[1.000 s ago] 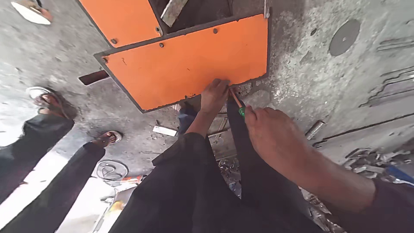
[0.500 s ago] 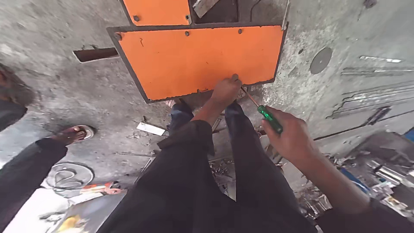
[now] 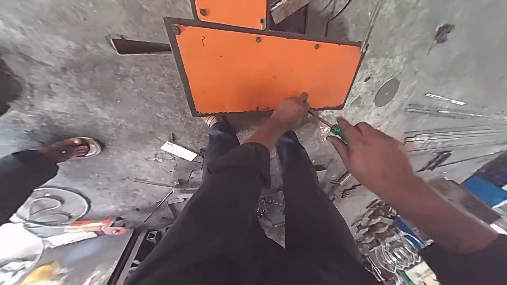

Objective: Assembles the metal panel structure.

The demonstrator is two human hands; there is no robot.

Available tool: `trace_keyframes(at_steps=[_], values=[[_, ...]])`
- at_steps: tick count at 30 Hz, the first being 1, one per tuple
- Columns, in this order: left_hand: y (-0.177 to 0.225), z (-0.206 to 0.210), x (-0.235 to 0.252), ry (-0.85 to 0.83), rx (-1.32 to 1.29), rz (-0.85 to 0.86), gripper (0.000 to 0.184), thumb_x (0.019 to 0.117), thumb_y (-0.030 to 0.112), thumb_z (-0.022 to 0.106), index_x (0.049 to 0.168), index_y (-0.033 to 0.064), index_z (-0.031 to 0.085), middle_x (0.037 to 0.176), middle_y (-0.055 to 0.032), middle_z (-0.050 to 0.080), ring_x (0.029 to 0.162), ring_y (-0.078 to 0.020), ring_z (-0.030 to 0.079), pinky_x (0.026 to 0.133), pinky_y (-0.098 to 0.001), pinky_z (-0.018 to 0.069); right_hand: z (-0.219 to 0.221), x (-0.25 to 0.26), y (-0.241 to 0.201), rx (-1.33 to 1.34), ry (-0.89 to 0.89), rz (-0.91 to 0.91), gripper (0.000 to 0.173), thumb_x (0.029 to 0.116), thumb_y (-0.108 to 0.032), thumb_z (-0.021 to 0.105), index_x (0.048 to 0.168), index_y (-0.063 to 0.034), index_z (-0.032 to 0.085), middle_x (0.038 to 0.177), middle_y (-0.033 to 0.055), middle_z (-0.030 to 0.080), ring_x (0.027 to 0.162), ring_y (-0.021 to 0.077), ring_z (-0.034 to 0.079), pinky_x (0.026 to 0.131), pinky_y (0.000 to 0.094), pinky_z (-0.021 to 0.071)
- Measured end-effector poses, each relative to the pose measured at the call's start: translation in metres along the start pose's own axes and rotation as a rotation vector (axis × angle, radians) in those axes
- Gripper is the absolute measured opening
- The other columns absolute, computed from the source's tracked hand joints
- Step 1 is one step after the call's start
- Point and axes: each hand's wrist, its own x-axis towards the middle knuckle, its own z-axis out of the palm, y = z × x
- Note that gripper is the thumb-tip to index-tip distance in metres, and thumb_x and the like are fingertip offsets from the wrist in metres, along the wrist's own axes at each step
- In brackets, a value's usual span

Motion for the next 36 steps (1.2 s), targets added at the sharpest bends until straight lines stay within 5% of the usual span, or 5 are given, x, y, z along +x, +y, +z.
trace_keyframes(at_steps=[7,13,19,26,36], values=[[0.006,0.002,0.0,0.007,0.06,-0.035,0.018,0.0974,0.011,0.062,0.107,-0.0016,0.07,0.119,-0.0212,0.065,0.091,-0.0386,0.071,0.072,-0.0532,0.0592,0.008,-0.007,-0.029,-0.042,0.099,-0.113,0.026,0.0971,-0.005,0.062,0.121,0.0011,0.072,0.093,0.0206,0.065,0.086,0.0395,0.066,0.068,0.049,0.0542],[0.008,0.007,-0.001,0.104,0.089,-0.053,0.018,0.0967,0.015,0.064,0.098,-0.0023,0.068,0.113,-0.0205,0.066,0.081,-0.0369,0.071,0.064,-0.052,0.0587,0.021,-0.011,-0.02,0.227,0.266,0.141,0.031,0.1011,-0.023,0.064,0.129,-0.0114,0.071,0.104,0.0169,0.071,0.087,0.0351,0.071,0.068,0.0524,0.0583],[0.01,0.007,-0.001,0.099,0.086,-0.076,0.013,0.0963,0.007,0.059,0.1,-0.0018,0.069,0.113,-0.0192,0.066,0.084,-0.0358,0.071,0.065,-0.0504,0.0587,0.013,-0.011,-0.009,0.273,-0.112,0.342,0.043,0.1107,-0.035,0.044,0.136,-0.0061,0.063,0.089,0.0202,0.073,0.079,0.0401,0.072,0.072,0.0616,0.0562],[0.008,0.006,-0.002,0.109,0.043,-0.062,0.015,0.0958,0.005,0.06,0.107,0.0019,0.069,0.118,-0.0177,0.066,0.086,-0.0355,0.072,0.066,-0.0505,0.0595,0.029,-0.018,-0.024,-0.214,0.041,-0.166,0.039,0.0934,0.003,0.061,0.132,0.0014,0.066,0.099,0.0248,0.067,0.087,0.044,0.067,0.067,0.0536,0.0531],[0.007,-0.001,-0.004,0.019,-0.007,-0.076,0.016,0.0969,0.005,0.059,0.106,-0.0002,0.071,0.118,-0.0197,0.066,0.095,-0.0365,0.071,0.074,-0.0519,0.0592,0.04,-0.033,-0.002,-0.016,-0.021,0.208,0.042,0.1052,-0.029,0.051,0.142,-0.0117,0.062,0.109,0.0216,0.07,0.089,0.0412,0.071,0.069,0.0574,0.0574]])
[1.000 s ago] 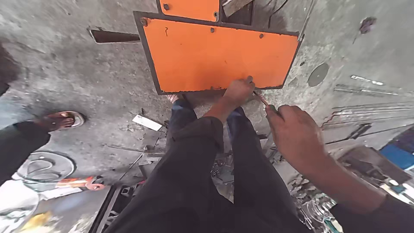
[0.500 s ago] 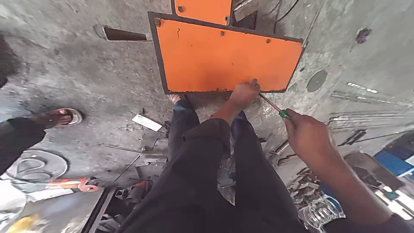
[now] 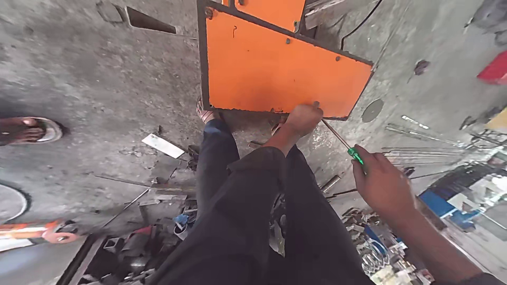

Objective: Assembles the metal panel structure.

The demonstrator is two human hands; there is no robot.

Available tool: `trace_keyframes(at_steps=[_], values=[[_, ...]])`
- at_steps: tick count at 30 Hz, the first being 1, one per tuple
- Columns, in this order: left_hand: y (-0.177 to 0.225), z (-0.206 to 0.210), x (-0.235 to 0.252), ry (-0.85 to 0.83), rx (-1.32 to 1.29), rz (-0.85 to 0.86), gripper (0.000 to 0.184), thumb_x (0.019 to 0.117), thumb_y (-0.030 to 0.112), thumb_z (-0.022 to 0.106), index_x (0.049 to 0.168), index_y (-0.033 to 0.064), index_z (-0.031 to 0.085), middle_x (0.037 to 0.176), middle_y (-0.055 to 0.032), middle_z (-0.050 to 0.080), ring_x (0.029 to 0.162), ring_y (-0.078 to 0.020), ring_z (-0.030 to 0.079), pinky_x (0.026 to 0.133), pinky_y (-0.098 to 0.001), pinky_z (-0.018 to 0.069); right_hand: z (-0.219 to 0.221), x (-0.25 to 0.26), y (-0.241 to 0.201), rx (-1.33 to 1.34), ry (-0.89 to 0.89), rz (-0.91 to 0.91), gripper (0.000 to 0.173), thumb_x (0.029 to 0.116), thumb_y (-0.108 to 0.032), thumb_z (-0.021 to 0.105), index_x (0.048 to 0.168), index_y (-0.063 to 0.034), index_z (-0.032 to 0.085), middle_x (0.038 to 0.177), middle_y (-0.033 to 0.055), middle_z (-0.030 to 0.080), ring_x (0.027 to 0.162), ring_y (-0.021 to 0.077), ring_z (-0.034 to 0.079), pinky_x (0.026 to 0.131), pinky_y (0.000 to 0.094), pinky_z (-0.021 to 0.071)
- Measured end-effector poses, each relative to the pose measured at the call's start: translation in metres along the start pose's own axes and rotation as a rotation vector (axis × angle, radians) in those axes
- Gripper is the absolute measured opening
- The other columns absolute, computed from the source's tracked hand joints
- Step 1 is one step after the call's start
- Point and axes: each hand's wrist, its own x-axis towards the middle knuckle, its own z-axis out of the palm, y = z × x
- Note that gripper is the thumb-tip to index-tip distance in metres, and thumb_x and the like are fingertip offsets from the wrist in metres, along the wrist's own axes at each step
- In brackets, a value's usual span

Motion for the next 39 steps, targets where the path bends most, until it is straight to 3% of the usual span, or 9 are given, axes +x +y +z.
trace_keyframes(at_steps=[7,12,18,23,26,29,32,35,39], values=[[0.016,0.014,0.001,0.15,0.037,-0.124,0.016,0.0985,0.004,0.056,0.104,-0.0017,0.069,0.109,-0.0209,0.067,0.083,-0.0375,0.071,0.064,-0.0515,0.0584,0.045,0.006,0.04,0.449,-0.014,0.151,0.042,0.1062,-0.032,0.053,0.139,-0.0088,0.064,0.118,0.0178,0.071,0.109,0.0309,0.069,0.097,0.0486,0.0541],[0.037,0.032,-0.025,0.279,-0.008,-0.291,0.024,0.0983,0.029,0.071,0.106,0.0068,0.066,0.11,-0.0155,0.063,0.093,-0.0341,0.067,0.075,-0.0481,0.0585,0.071,0.008,0.061,0.63,0.157,0.143,0.043,0.1061,-0.034,0.053,0.14,-0.0104,0.063,0.114,0.0172,0.07,0.101,0.0281,0.068,0.09,0.0482,0.0554],[0.025,0.035,-0.004,0.314,0.039,-0.229,0.014,0.097,0.01,0.065,0.103,0.0018,0.075,0.11,-0.0174,0.071,0.101,-0.0345,0.07,0.085,-0.0483,0.0596,0.136,0.089,0.085,0.514,-0.299,0.17,0.037,0.1045,-0.024,0.058,0.137,-0.0063,0.058,0.124,0.0228,0.067,0.11,0.0434,0.067,0.092,0.0659,0.0525],[0.052,0.052,-0.001,0.374,0.055,-0.53,0.022,0.101,0.02,0.062,0.109,0.0011,0.072,0.111,-0.0182,0.069,0.09,-0.0343,0.072,0.076,-0.0501,0.0597,0.116,0.13,0.075,0.644,-0.151,0.066,0.043,0.1027,-0.031,0.062,0.134,-0.0021,0.059,0.127,0.0227,0.065,0.111,0.0418,0.067,0.093,0.0621,0.0538],[0.078,0.065,0.011,0.569,-0.223,-0.822,0.023,0.099,0.02,0.067,0.111,0.0008,0.071,0.113,-0.0174,0.068,0.1,-0.0297,0.068,0.088,-0.0482,0.0563,0.107,0.16,0.069,0.699,0.037,-0.088,0.041,0.0999,-0.031,0.067,0.126,0.0005,0.063,0.121,0.0217,0.066,0.111,0.039,0.066,0.093,0.056,0.0542],[0.09,0.069,0.005,0.641,-0.32,-0.79,0.019,0.1012,0.016,0.065,0.114,0.0014,0.067,0.117,-0.0188,0.065,0.103,-0.0289,0.066,0.09,-0.0452,0.0561,0.108,0.193,0.061,0.723,0.21,-0.228,0.037,0.0972,-0.029,0.07,0.121,-0.0015,0.066,0.115,0.0199,0.068,0.109,0.037,0.067,0.092,0.0527,0.055],[0.06,0.026,-0.01,0.631,-0.041,-0.688,0.032,0.0981,0.027,0.068,0.114,-0.0003,0.072,0.114,-0.0196,0.067,0.1,-0.0271,0.067,0.087,-0.0405,0.0572,0.106,0.215,0.06,0.683,0.33,-0.328,0.038,0.094,-0.031,0.074,0.123,-0.0066,0.068,0.118,0.0191,0.067,0.112,0.0384,0.064,0.093,0.0532,0.0535],[0.027,-0.024,-0.02,0.738,0.299,-0.602,0.053,0.1009,0.04,0.061,0.136,-0.0008,0.062,0.142,-0.0294,0.054,0.134,-0.041,0.052,0.112,-0.0501,0.0423,0.104,0.199,0.06,0.681,0.442,-0.366,0.033,0.0935,-0.03,0.074,0.117,-0.0079,0.071,0.117,0.0211,0.066,0.111,0.0409,0.063,0.091,0.0546,0.0514],[-0.018,-0.005,0.011,0.571,0.608,-0.423,0.062,0.1042,0.047,0.05,0.157,0.0165,0.043,0.164,-0.0259,0.031,0.154,-0.0462,0.023,0.12,-0.0723,0.0132,0.111,0.189,0.041,0.794,0.244,-0.471,0.036,0.0993,-0.036,0.067,0.114,-0.0032,0.071,0.101,0.015,0.071,0.093,0.0298,0.071,0.082,0.0478,0.0601]])
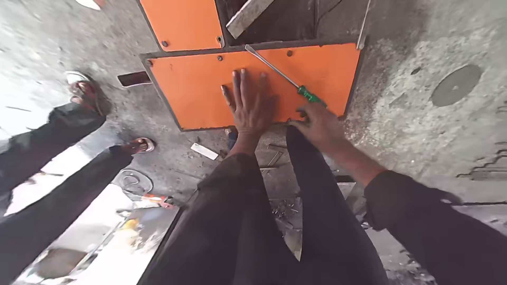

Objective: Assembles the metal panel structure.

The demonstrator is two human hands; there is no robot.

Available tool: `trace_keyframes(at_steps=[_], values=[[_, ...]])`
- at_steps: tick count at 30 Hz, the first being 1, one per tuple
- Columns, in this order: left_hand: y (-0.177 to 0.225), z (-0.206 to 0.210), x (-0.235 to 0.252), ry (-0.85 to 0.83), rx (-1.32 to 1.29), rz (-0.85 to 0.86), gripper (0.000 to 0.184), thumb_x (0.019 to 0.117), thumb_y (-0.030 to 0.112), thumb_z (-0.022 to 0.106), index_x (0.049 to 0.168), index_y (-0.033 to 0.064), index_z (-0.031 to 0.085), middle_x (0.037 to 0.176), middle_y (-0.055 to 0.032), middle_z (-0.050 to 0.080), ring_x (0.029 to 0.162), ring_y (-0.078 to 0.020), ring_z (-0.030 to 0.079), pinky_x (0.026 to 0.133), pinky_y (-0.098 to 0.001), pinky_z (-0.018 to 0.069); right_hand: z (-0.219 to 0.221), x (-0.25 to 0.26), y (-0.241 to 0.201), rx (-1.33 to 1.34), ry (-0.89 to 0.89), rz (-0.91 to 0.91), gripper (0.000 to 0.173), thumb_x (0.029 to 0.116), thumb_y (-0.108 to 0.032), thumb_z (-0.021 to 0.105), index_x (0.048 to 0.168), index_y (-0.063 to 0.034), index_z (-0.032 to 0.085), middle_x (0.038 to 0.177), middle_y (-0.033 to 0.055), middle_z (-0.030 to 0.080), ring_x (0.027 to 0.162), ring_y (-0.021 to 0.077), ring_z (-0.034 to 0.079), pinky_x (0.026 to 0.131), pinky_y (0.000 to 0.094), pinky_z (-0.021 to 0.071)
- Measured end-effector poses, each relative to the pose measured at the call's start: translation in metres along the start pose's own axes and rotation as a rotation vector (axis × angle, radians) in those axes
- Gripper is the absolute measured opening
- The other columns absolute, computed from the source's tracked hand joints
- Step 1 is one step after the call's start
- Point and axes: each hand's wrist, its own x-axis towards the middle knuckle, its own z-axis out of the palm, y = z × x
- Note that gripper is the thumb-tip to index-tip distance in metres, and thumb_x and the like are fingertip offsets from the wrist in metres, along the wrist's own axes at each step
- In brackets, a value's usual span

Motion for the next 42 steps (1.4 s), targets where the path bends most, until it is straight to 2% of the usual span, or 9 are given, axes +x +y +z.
trace_keyframes(at_steps=[3,8,11,13,15,19,23,30,42], values=[[0.002,0.008,-0.016,0.068,0.053,0.048,0.059,0.1015,0.053,0.053,0.151,0.0211,0.053,0.155,-0.0254,0.046,0.146,-0.0472,0.038,0.115,-0.0756,0.0204,0.026,-0.02,-0.015,-0.078,-0.096,0.039,0.03,0.0984,-0.032,0.068,0.106,-0.0031,0.072,0.102,0.0172,0.072,0.096,0.034,0.072,0.08,0.0511,0.0604],[0.0,0.003,-0.019,-0.104,0.019,0.071,0.066,0.1054,0.046,0.051,0.162,0.0159,0.034,0.169,-0.0252,0.017,0.157,-0.0447,0.011,0.12,-0.0738,0.0085,0.025,-0.008,-0.02,-0.119,-0.118,0.069,0.018,0.0983,-0.021,0.066,0.101,-0.0054,0.074,0.1,0.015,0.073,0.098,0.0324,0.072,0.083,0.0491,0.0595],[0.002,0.011,-0.013,0.02,0.064,0.062,0.063,0.1027,0.051,0.051,0.155,0.0168,0.046,0.159,-0.0286,0.037,0.15,-0.0491,0.031,0.115,-0.0767,0.0161,0.006,0.025,-0.043,-0.078,-0.128,0.098,0.019,0.0986,-0.009,0.059,0.107,-0.0053,0.076,0.113,0.0148,0.072,0.108,0.0312,0.07,0.093,0.0484,0.0574],[0.005,-0.001,-0.004,-0.048,0.072,0.065,0.064,0.1026,0.051,0.049,0.155,0.0149,0.046,0.158,-0.0304,0.039,0.148,-0.0521,0.031,0.115,-0.077,0.0169,-0.001,0.051,-0.055,-0.04,-0.052,0.11,0.022,0.0962,-0.004,0.058,0.106,-0.006,0.077,0.117,0.0132,0.073,0.112,0.0281,0.069,0.097,0.0444,0.0561],[-0.001,-0.024,0.003,-0.214,0.006,0.138,0.065,0.1031,0.046,0.054,0.157,0.0129,0.041,0.161,-0.0312,0.032,0.151,-0.0522,0.024,0.118,-0.0728,0.0144,0.005,0.048,-0.052,-0.014,-0.036,0.082,0.018,0.0977,-0.009,0.062,0.108,-0.0021,0.075,0.11,0.0163,0.072,0.105,0.0304,0.07,0.093,0.0452,0.0577],[-0.035,0.003,0.002,0.034,-0.044,0.299,0.052,0.1007,0.044,0.056,0.148,0.0216,0.056,0.15,-0.0236,0.052,0.144,-0.0456,0.042,0.119,-0.067,0.0233,0.026,0.016,-0.042,0.119,0.036,0.193,0.021,0.0966,-0.015,0.068,0.115,-0.0041,0.072,0.102,0.0106,0.074,0.092,0.0214,0.073,0.085,0.0387,0.0611],[-0.05,-0.013,0.011,-0.025,-0.153,0.33,0.042,0.1032,0.034,0.056,0.144,0.0235,0.06,0.149,-0.0198,0.054,0.144,-0.0403,0.044,0.121,-0.0608,0.0272,0.052,0.002,-0.058,0.197,0.054,0.212,0.018,0.096,-0.02,0.071,0.107,-0.0068,0.077,0.104,0.011,0.074,0.093,0.0216,0.073,0.086,0.0391,0.0604],[-0.188,-0.049,-0.003,-0.04,0.022,0.397,0.049,0.1052,0.043,0.045,0.152,0.0295,0.05,0.16,-0.0087,0.045,0.151,-0.036,0.037,0.119,-0.0698,0.0178,0.099,0.02,-0.118,0.292,0.104,0.189,0.019,0.0951,-0.013,0.071,0.112,-0.0063,0.075,0.108,0.0114,0.074,0.097,0.0188,0.073,0.09,0.0342,0.0605],[-0.193,-0.047,-0.005,-0.086,-0.068,0.408,0.053,0.1065,0.047,0.041,0.157,0.03,0.044,0.167,-0.0039,0.035,0.156,-0.032,0.027,0.122,-0.0693,0.0127,0.12,0.028,-0.139,-0.122,0.054,-0.054,0.016,0.0975,-0.014,0.067,0.105,-0.0059,0.078,0.109,0.0144,0.074,0.102,0.0293,0.073,0.091,0.0425,0.0598]])
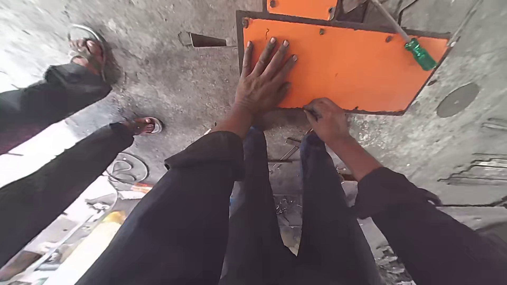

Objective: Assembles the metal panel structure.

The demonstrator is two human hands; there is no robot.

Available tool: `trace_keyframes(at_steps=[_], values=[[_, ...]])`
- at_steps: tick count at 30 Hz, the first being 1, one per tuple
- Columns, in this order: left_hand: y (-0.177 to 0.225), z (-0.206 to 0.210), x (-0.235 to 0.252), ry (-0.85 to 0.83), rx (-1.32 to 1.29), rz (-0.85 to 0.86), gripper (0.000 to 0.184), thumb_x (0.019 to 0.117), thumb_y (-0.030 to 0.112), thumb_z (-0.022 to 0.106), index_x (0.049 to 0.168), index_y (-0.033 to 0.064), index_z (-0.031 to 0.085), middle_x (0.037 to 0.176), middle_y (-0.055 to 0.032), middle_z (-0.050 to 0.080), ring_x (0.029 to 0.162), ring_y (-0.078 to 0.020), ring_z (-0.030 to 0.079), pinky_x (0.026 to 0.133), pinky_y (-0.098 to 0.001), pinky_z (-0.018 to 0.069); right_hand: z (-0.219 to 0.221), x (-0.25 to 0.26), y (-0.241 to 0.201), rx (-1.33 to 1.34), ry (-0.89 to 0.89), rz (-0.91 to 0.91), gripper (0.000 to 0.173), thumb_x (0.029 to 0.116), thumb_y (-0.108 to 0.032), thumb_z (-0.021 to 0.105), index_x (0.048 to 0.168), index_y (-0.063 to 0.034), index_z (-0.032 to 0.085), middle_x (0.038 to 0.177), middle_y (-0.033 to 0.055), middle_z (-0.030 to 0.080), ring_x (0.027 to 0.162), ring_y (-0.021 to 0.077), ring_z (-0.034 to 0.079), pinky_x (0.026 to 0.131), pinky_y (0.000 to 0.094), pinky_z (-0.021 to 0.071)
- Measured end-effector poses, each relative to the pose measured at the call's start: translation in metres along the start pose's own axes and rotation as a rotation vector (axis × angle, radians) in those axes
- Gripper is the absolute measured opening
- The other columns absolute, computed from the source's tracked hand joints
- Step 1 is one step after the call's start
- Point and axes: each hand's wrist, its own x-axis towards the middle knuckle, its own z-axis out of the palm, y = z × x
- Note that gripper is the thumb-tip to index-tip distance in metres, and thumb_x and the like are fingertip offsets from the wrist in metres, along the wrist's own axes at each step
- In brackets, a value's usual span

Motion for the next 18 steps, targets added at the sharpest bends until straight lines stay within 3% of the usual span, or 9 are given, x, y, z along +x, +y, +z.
trace_keyframes(at_steps=[8,12,18], values=[[0.004,0.003,-0.003,0.012,-0.003,-0.017,0.053,0.1077,0.044,0.038,0.158,0.0282,0.043,0.167,-0.0035,0.034,0.156,-0.0321,0.026,0.122,-0.0696,0.0124,-0.003,0.001,0.005,-0.129,-0.044,-0.171,0.018,0.1004,-0.013,0.062,0.109,-0.0057,0.077,0.112,0.0161,0.073,0.106,0.0324,0.071,0.091,0.0438,0.0595],[0.004,0.003,-0.002,0.031,0.007,-0.015,0.052,0.1073,0.044,0.04,0.156,0.0278,0.045,0.166,-0.0032,0.036,0.155,-0.0324,0.028,0.121,-0.0692,0.0135,-0.005,0.005,0.011,-0.168,-0.005,-0.31,0.017,0.1009,-0.011,0.062,0.108,-0.0051,0.076,0.108,0.0156,0.074,0.1,0.0317,0.072,0.087,0.0401,0.0605],[0.002,0.004,-0.003,0.058,0.025,-0.011,0.052,0.1069,0.044,0.041,0.156,0.0286,0.046,0.166,-0.0027,0.038,0.155,-0.0312,0.03,0.122,-0.0673,0.0143,-0.006,0.012,0.013,-0.176,-0.024,-0.306,0.019,0.1017,-0.015,0.061,0.107,-0.0038,0.076,0.104,0.018,0.072,0.099,0.0333,0.072,0.084,0.0426,0.0609]])
